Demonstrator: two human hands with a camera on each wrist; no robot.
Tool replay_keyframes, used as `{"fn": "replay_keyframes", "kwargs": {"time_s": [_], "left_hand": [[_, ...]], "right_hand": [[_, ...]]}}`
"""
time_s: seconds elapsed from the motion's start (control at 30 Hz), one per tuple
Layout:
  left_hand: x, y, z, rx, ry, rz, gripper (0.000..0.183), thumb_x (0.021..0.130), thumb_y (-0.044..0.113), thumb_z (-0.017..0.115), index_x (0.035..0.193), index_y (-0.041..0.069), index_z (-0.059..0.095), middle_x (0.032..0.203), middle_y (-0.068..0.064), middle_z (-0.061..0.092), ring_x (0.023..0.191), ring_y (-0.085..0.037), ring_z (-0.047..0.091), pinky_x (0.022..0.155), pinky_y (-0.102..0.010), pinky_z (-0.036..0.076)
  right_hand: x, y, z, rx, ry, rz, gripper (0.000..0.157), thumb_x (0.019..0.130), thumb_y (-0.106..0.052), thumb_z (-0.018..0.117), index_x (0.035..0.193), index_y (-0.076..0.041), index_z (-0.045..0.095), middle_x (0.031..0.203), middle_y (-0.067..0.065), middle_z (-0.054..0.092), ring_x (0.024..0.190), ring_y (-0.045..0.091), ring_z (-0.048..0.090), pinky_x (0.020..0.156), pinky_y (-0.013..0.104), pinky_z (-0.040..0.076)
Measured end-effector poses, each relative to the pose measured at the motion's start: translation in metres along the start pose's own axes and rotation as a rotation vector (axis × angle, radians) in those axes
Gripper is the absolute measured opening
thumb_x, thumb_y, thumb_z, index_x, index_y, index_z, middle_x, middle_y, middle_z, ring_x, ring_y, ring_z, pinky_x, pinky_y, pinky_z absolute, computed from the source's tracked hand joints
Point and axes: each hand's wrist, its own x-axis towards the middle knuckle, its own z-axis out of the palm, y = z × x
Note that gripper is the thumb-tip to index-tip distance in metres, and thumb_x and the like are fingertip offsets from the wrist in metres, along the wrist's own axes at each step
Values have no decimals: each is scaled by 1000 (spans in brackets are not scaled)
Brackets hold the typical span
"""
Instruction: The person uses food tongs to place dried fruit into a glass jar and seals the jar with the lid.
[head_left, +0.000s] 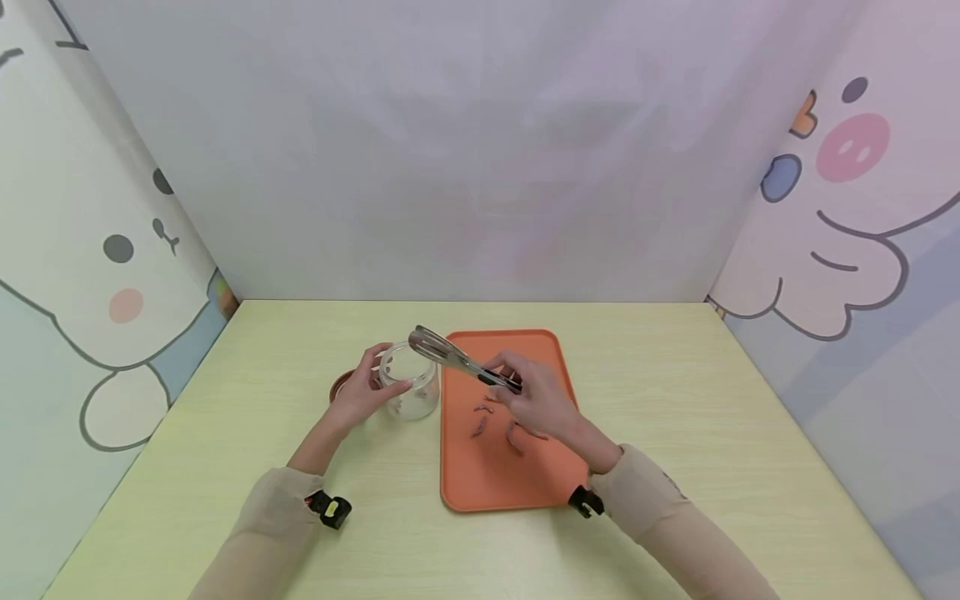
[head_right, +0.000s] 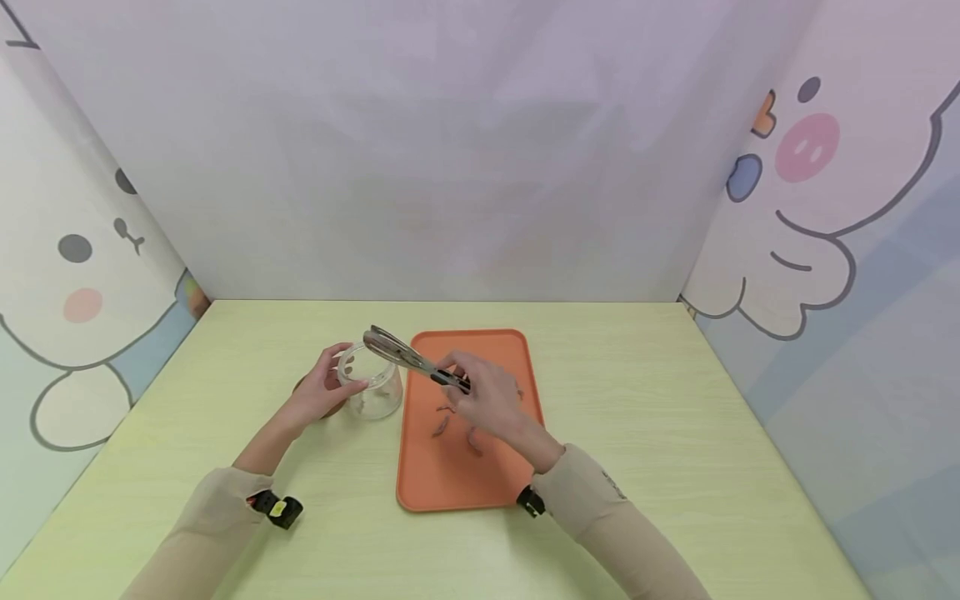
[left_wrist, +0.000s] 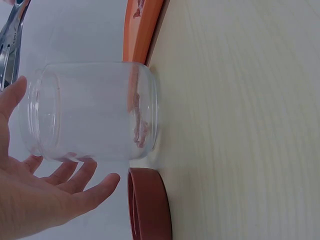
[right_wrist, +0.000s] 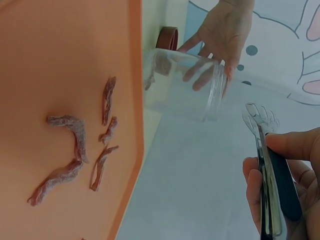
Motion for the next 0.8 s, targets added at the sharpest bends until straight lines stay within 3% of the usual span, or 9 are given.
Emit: {"fn": "replay_keyframes", "kwargs": {"time_s": [0.4,0.8], "left_hand": [[1,-2,-1,9,-2,9,82,76,40,67,137,17,17,136,-19,26,115,-34,37,85,-44,37],[0,-1,0,22,2,11,82,76,40,67,138,17,17,136,-19,26,114,-33,39,83,-41,38]], "right_hand": [[-18,24,-30,-103,106,12,27,78,-5,66,103,-12,58,73,-4,54,52,6,45,44,26,35],[-44,49,-55,-182,145,115,30,77,-7,68,105,-11,58,73,-3,55,53,8,47,43,26,36]]}}
